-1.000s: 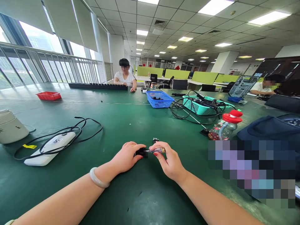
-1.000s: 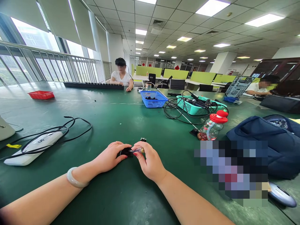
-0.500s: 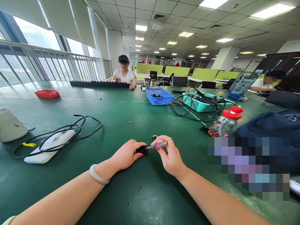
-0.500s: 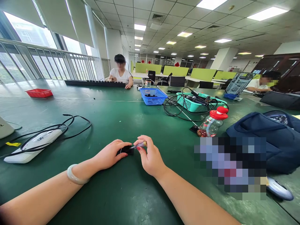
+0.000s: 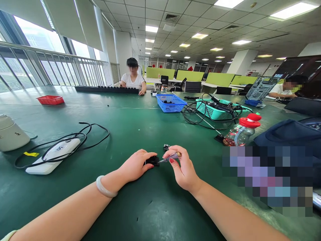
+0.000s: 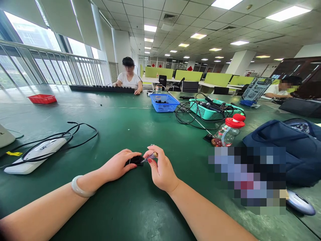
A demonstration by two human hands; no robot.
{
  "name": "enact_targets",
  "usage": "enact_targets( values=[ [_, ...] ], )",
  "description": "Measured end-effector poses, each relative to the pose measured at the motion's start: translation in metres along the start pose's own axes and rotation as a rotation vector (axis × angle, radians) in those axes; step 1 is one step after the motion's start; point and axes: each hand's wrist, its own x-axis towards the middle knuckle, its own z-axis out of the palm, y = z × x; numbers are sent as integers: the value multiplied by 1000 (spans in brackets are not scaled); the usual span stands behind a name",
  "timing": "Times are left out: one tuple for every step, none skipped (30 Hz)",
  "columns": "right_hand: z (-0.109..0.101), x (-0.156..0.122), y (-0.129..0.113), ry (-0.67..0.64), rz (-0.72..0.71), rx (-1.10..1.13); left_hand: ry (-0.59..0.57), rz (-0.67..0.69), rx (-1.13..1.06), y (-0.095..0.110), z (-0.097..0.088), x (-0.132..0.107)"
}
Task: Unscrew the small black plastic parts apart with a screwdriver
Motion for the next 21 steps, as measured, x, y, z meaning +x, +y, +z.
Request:
enact_targets(
  values=[
    [0, 1, 0, -16, 1, 0, -6, -4, -5, 0, 0, 0],
    [0, 1, 0, -26, 4, 1, -12, -5, -9, 0, 0, 0],
    [1, 1, 0, -30, 10, 2, -14, -3, -12, 0, 0, 0],
    [1, 1, 0, -32, 17, -2, -15, 1, -15, 0, 0, -1],
    [1, 1, 1, -31, 23, -7, -14, 1, -17, 0, 0, -1],
    [1, 1, 1, -25, 26, -10, -14, -1, -19, 0, 0, -1],
    [1, 0, 1, -10, 21, -7, -16, -5, -19, 0, 0, -1],
    [1, 0, 1, 17, 7, 2, -18, -10, -18, 0, 0, -1],
    [1, -1, 1, 54, -11, 15, -21, -12, -15, -1, 0, -2],
    [1, -2, 1, 98, -31, 28, -23, -8, -13, 0, 0, -2],
    [1, -2, 0, 137, -49, 38, -21, 0, -11, 0, 1, -2],
    [2, -3, 0, 162, -65, 41, -18, 14, -11, 0, 1, -2],
    [2, -3, -1, 167, -78, 35, -12, 27, -13, 0, 1, -2],
    [2, -3, -1, 155, -84, 20, -7, 41, -18, 0, 1, -2],
    [2, -2, -1, 130, -86, -1, -4, 54, -23, 0, 1, -3],
    [2, -2, -1, 100, -86, -25, -4, 62, -29, 1, 1, -3],
    [3, -1, -1, 67, -83, -49, -8, 66, -35, 1, 1, -3],
    [3, 0, -1, 37, -75, -69, -15, 68, -40, 1, 1, -4],
    [3, 0, -1, 10, -63, -84, -23, 69, -44, 1, 0, -4],
    [3, 1, -1, -14, -51, -92, -28, 72, -47, 1, 0, -4],
    [3, 2, -1, -33, -38, -95, -30, 77, -49, 1, 0, -4]
  ],
)
